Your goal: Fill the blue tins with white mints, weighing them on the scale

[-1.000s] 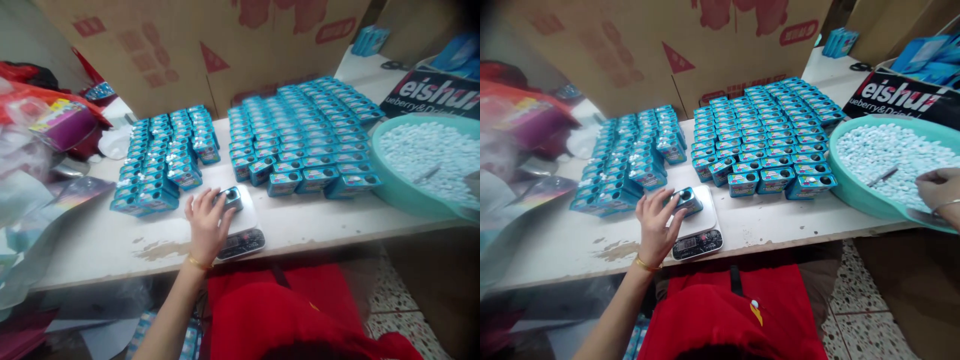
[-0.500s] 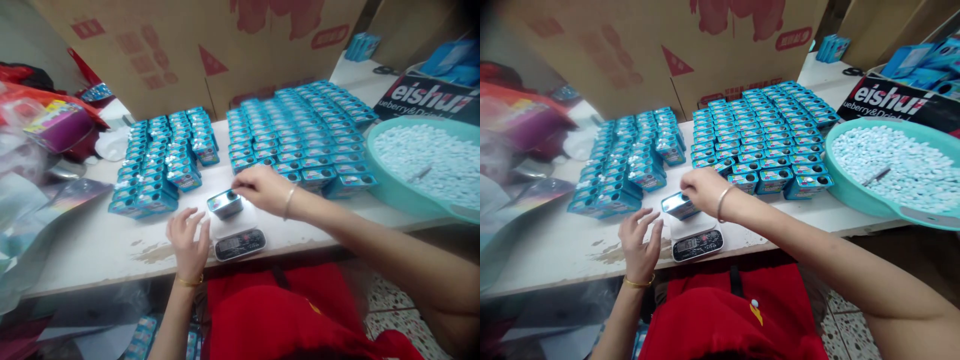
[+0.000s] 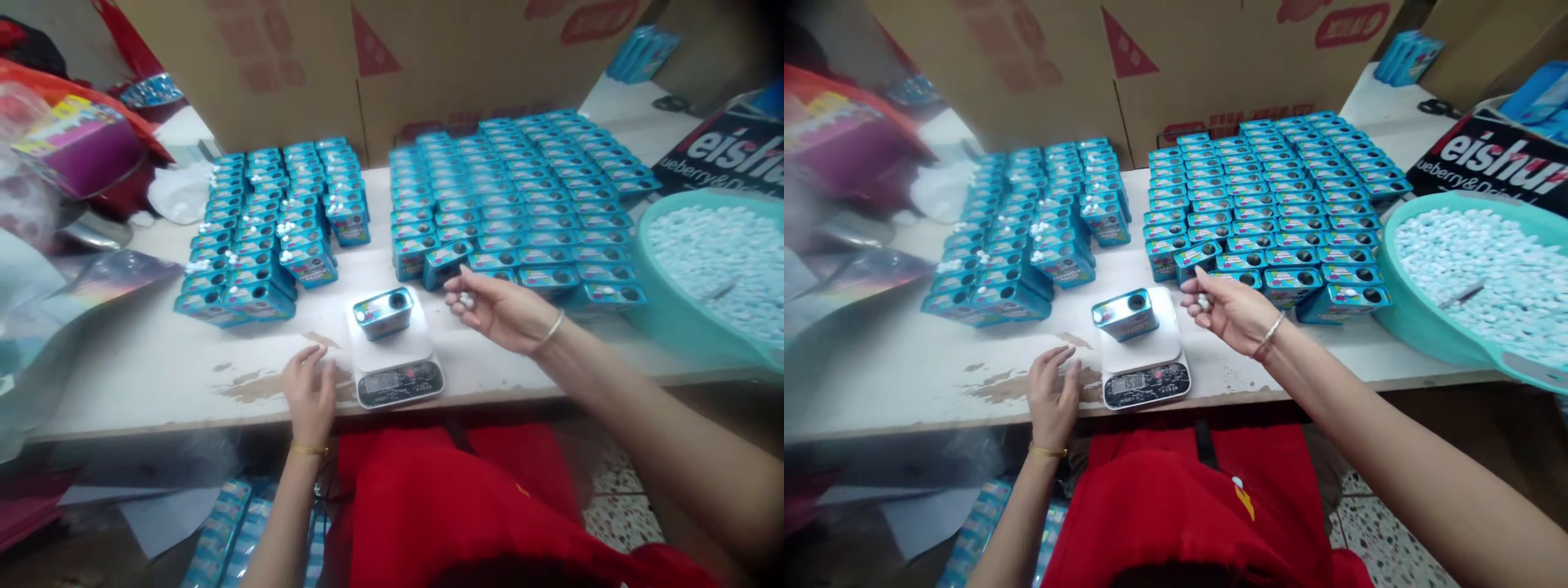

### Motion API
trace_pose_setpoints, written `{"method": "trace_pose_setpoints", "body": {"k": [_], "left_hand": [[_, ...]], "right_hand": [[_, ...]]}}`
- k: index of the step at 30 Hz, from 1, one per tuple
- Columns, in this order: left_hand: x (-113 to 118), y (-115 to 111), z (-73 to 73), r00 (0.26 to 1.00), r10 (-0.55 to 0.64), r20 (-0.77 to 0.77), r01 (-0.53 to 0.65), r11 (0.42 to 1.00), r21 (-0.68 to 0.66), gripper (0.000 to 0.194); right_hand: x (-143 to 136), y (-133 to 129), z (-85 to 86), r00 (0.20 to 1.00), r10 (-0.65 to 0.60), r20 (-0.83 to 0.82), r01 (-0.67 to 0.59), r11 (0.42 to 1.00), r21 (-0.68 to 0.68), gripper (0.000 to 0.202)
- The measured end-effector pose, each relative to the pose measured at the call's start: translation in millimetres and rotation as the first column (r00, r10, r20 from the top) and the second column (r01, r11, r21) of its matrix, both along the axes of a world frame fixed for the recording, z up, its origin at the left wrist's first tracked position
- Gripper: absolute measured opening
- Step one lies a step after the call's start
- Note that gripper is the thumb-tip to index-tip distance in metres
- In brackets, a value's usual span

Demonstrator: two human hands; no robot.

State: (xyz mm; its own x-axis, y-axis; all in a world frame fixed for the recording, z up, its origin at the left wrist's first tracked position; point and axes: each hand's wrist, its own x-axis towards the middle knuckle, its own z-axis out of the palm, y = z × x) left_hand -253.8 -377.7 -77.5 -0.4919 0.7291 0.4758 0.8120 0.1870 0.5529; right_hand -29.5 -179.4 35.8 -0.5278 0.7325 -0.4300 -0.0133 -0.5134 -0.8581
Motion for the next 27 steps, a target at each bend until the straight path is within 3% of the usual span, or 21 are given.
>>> {"method": "trace_pose_setpoints", "body": {"k": [2, 5, 11, 16, 20, 22, 24, 27], "left_hand": [[-0.9, -1.3, -6.3, 1.0, 0.012, 0.009, -0.012, 1.0, -0.019, 0.023], [-2.9, -2.9, -13.6, 1.0, 0.022, 0.003, -0.022, 0.999, -0.048, 0.023], [-3.1, -2.9, -21.9, 0.997, 0.032, -0.066, -0.037, 0.996, -0.084, 0.024], [-1.4, -2.0, -23.7, 0.99, 0.034, -0.134, -0.045, 0.996, -0.082, 0.022], [-2.9, -2.3, -26.1, 0.984, 0.021, -0.179, -0.034, 0.997, -0.074, 0.02], [-3.0, -1.0, -21.3, 0.988, 0.011, -0.157, -0.017, 0.999, -0.039, 0.019], [-1.2, 2.3, -8.2, 0.994, -0.008, -0.111, 0.011, 1.0, 0.025, 0.022], [5.5, 11.6, 24.3, 0.992, -0.058, -0.11, 0.07, 0.991, 0.116, 0.03]], "right_hand": [[9.9, -5.3, -12.1, 1.0, 0.01, 0.009, -0.009, 0.995, -0.103, 0.01], [16.7, -13.8, -16.0, 0.995, 0.089, 0.039, -0.085, 0.991, -0.102, 0.012], [3.6, -19.2, 6.2, 0.974, 0.171, 0.148, -0.194, 0.968, 0.157, 0.025], [-20.9, -17.7, 21.2, 0.97, 0.163, 0.179, -0.226, 0.877, 0.425, 0.037], [-45.6, -12.6, 18.4, 0.949, 0.163, 0.271, -0.301, 0.73, 0.614, 0.039], [-52.6, -9.2, 14.6, 0.928, 0.121, 0.353, -0.344, 0.64, 0.687, 0.038], [-51.6, -7.1, 10.8, 0.928, 0.051, 0.369, -0.325, 0.596, 0.734, 0.037], [-33.8, -9.0, 1.1, 0.964, -0.035, 0.265, -0.182, 0.64, 0.747, 0.037]]}}
